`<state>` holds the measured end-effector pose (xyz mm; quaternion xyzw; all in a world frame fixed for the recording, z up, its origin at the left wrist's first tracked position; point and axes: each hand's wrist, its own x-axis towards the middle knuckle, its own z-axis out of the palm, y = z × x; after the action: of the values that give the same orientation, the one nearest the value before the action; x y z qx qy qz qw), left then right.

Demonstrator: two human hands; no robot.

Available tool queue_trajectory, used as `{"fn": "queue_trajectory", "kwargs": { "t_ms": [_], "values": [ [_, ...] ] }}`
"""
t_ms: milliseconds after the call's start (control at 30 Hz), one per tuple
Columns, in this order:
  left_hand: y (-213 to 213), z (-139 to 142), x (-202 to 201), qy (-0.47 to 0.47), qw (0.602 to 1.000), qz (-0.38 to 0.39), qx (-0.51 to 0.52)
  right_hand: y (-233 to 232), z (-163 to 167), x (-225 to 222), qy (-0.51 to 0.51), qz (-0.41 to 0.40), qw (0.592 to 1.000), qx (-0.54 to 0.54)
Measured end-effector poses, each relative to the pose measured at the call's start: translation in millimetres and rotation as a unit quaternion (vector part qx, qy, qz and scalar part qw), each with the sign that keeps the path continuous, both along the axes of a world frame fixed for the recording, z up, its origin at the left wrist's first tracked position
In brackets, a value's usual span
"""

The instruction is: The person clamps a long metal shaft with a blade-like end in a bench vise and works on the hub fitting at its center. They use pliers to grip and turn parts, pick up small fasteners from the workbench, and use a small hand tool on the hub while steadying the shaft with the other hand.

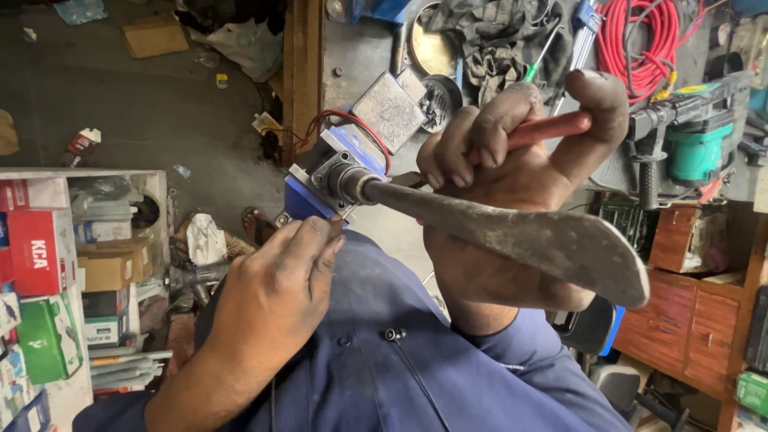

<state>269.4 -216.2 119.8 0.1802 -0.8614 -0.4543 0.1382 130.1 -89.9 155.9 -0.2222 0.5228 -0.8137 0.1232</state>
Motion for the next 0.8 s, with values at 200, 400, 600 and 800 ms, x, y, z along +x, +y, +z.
{"fn": "queue_trajectory", "kwargs": {
  "t_ms": [200, 400, 600, 800],
  "values": [
    [3, -38, 18, 0.015, 1.000, -0.012, -0.025, -39, 29, -26, -0.207, -0.044, 0.977, 0.014],
    [25, -106, -83, 0.109, 0.865, -0.130, 0.472, -22, 65, -5, 0.014, -0.073, 0.996, -0.047],
    [92, -66, -134, 0.275, 0.199, -0.181, 0.923, 10, 2, 24, 0.017, -0.081, 0.993, -0.080],
    [112, 17, -104, 0.331, -0.143, -0.183, 0.915, -2, 14, 41, 0.029, -0.095, 0.991, -0.093]
  ]
}}
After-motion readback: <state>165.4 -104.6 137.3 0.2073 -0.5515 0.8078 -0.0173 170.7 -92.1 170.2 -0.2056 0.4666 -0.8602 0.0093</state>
